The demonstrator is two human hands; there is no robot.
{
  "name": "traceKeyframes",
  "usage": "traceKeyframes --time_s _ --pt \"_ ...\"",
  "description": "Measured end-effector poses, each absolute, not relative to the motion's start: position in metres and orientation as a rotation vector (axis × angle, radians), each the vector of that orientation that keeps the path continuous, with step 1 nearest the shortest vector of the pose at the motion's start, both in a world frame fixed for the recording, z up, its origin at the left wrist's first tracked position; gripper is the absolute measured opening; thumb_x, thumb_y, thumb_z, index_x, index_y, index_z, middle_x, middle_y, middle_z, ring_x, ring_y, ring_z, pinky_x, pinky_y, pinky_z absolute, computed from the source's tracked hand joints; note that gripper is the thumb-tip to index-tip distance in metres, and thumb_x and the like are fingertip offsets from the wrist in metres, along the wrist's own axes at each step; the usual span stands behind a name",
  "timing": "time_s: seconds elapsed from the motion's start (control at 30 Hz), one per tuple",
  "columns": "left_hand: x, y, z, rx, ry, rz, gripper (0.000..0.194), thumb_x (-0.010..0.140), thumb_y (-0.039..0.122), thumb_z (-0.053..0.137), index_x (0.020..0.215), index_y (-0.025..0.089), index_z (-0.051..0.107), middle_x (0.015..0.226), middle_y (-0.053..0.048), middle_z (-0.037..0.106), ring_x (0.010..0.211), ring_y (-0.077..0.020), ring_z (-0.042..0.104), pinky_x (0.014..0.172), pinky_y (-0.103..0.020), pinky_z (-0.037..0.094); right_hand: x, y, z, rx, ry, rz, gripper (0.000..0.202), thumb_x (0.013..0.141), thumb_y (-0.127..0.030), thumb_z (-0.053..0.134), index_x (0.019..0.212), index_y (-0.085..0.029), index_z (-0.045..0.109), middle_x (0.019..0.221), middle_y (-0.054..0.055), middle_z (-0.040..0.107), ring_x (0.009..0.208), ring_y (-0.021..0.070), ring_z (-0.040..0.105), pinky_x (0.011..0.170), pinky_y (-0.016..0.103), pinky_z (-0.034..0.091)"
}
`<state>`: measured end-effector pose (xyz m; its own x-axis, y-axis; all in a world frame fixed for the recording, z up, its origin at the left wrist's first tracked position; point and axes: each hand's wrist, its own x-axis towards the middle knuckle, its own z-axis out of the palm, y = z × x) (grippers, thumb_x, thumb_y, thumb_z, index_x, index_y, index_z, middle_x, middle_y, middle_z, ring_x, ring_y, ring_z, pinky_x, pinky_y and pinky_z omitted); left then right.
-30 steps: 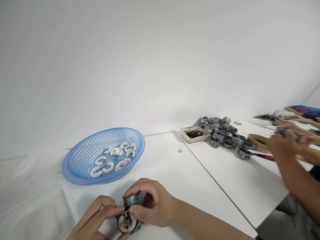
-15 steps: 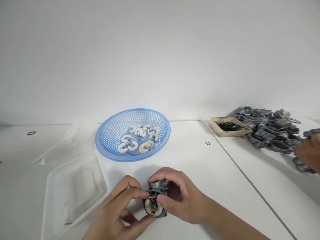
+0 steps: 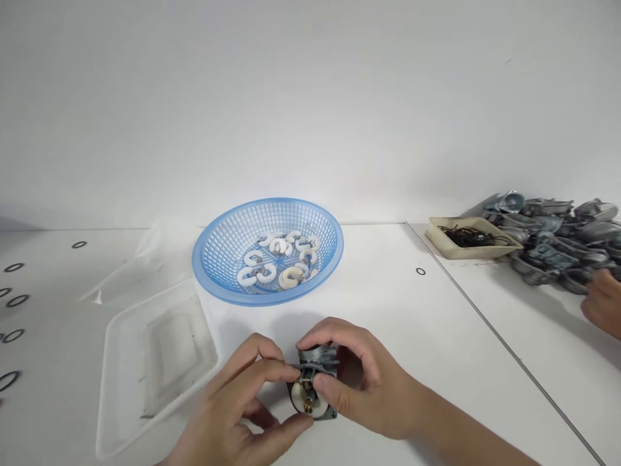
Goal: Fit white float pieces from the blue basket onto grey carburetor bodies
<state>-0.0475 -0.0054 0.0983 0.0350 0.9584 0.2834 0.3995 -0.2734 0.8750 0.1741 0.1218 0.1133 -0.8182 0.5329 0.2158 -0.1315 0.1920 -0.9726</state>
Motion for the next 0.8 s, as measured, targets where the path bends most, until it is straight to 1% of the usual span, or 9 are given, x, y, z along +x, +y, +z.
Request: traceKeyframes --time_s 0.17,0.3,0.4,0.53,0.7,0.8 --pt "-0.0465 -0.0065 0.1001 1.721 1.380 1.223 0.045 0.087 0.010 0.085 0.124 0.032 0.071 0.115 0.001 0.058 0.077 -0.0049 0.069 0.059 -0.010 0.069 0.1762 0.1223 0.1149 -0.391 -1.974 1.676 0.034 0.115 -0.046 0.071 0.143 -0.027 0.071 0.129 0.014 0.069 0.112 0.0292 0.069 0.093 0.042 0.059" --pt "-0.0454 -0.0068 0.1017 1.704 1.406 1.222 0.042 0.087 0.013 0.086 0.122 0.030 0.071 0.115 0.000 0.059 0.077 -0.0057 0.070 0.058 -0.011 0.069 0.1815 0.1216 0.1176 -0.327 -2.021 1.653 0.046 0.112 -0.051 0.074 0.152 -0.031 0.064 0.136 0.015 0.065 0.116 0.0329 0.068 0.096 0.047 0.060" --pt "-0.0445 -0.0067 0.1027 1.702 1.427 1.233 0.038 0.087 0.014 0.086 0.119 0.030 0.071 0.115 0.001 0.058 0.077 -0.0056 0.069 0.057 -0.012 0.069 0.1837 0.1212 0.1183 -0.301 -2.092 1.557 0.054 0.107 -0.044 0.080 0.156 -0.031 0.060 0.136 0.015 0.065 0.117 0.0343 0.068 0.097 0.049 0.060" --pt "-0.0445 -0.0075 0.1040 1.756 1.424 1.262 0.034 0.089 0.016 0.087 0.117 0.028 0.072 0.112 0.000 0.059 0.079 -0.0069 0.072 0.059 -0.011 0.070 0.1831 0.1208 0.1167 -0.337 -2.112 1.521 0.055 0.103 -0.035 0.082 0.153 -0.030 0.060 0.133 0.014 0.066 0.115 0.0340 0.068 0.096 0.049 0.060" --pt "-0.0451 -0.0088 0.1039 1.848 1.406 1.328 0.037 0.091 0.014 0.088 0.121 0.028 0.073 0.108 0.001 0.062 0.082 -0.0072 0.073 0.060 -0.009 0.068 0.1827 0.1210 0.1139 -0.380 -2.156 1.477 0.063 0.097 -0.025 0.085 0.154 -0.031 0.058 0.132 0.012 0.066 0.111 0.0318 0.069 0.094 0.047 0.061" --pt "-0.0447 -0.0096 0.1034 1.831 1.421 1.315 0.039 0.090 0.013 0.089 0.123 0.028 0.073 0.109 0.001 0.062 0.082 -0.0072 0.073 0.060 -0.010 0.069 0.1821 0.1215 0.1140 -0.387 -2.158 1.482 0.065 0.095 -0.023 0.087 0.153 -0.031 0.059 0.130 0.012 0.066 0.110 0.0311 0.069 0.093 0.046 0.061"
